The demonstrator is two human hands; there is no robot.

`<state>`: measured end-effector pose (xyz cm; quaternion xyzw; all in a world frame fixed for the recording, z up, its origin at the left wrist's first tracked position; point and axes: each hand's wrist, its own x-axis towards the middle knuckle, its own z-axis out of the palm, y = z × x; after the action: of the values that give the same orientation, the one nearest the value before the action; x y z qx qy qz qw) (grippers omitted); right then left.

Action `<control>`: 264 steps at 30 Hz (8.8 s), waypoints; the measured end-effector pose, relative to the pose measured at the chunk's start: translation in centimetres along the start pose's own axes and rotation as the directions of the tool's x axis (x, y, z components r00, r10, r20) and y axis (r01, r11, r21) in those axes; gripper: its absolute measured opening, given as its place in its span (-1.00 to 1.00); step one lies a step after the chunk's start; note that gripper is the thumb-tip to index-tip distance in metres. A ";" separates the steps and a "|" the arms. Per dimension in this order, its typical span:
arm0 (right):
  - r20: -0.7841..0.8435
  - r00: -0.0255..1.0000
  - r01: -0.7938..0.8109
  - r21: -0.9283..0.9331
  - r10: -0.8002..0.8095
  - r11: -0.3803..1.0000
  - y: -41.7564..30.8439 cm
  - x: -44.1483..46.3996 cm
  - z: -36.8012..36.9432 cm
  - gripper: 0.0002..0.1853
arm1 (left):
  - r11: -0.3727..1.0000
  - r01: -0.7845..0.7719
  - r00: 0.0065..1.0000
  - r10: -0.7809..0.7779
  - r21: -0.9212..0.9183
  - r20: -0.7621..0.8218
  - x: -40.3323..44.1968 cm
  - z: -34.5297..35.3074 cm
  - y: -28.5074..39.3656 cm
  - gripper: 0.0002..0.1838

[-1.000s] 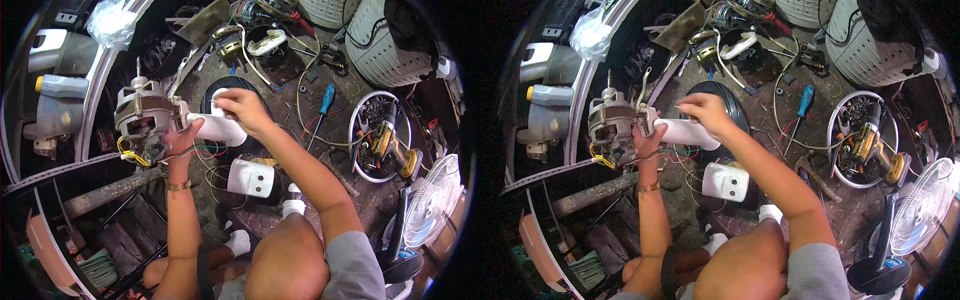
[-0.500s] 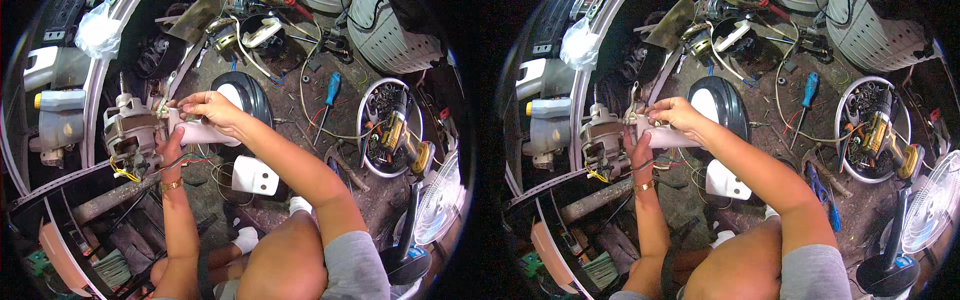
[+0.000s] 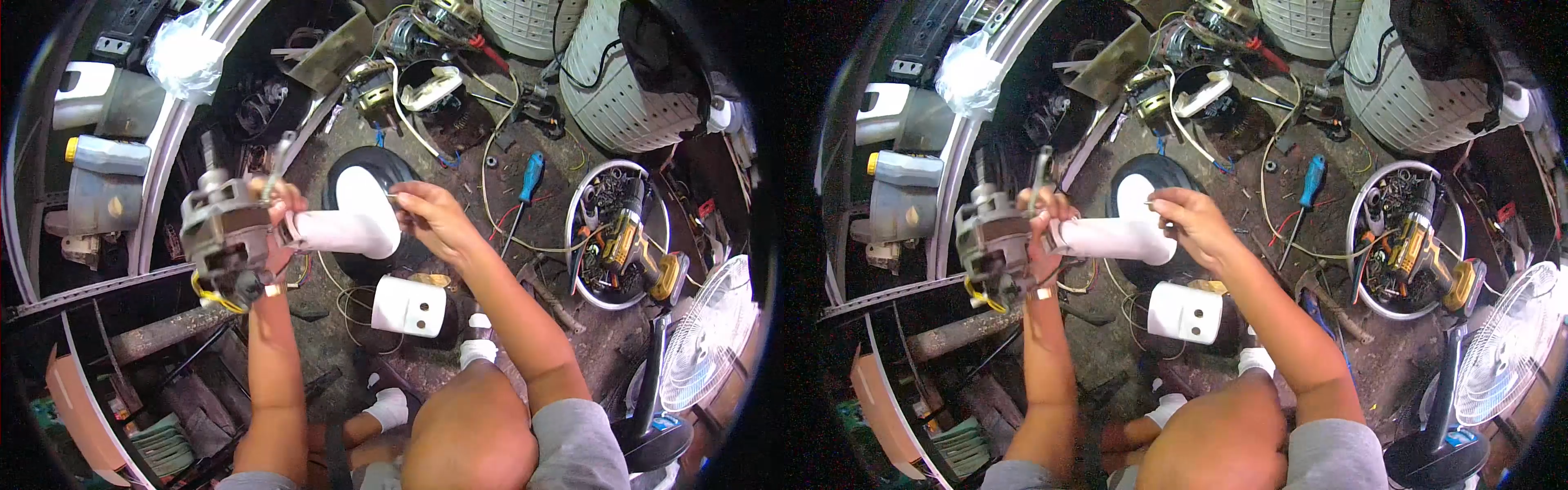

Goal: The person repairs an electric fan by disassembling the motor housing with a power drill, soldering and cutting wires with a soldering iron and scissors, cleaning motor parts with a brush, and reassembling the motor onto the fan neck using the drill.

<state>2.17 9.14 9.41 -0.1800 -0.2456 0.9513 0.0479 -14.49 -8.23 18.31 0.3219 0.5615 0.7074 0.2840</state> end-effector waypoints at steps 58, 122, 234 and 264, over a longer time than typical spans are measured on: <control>0.085 0.996 0.009 0.228 -0.029 0.974 5.7 4.5 10.8 -0.85 | 0.997 -0.064 0.869 0.034 -0.043 -0.494 -2.8 3.5 -0.7 -0.62; -0.206 0.841 -0.435 -0.807 -0.500 -0.400 5.3 -24.1 -16.0 -0.31 | 0.816 -0.005 0.784 0.362 0.579 -0.504 -2.7 2.5 -3.4 -0.62; -0.093 0.509 -0.563 -0.788 -0.856 -0.249 -9.0 -27.9 -22.4 -0.44 | 0.611 -0.046 0.910 -0.301 0.791 0.285 2.7 0.3 18.2 -0.06; 0.253 0.579 0.328 -0.943 -0.775 -0.063 3.0 1.0 11.6 -0.28 | 0.678 -0.273 0.960 0.143 0.683 0.242 5.2 3.7 15.3 -0.76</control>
<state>-2.99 1.49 17.11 -0.2225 -0.7957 0.4259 0.3687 -15.50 -5.14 34.54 0.5269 0.7235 0.4343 0.1019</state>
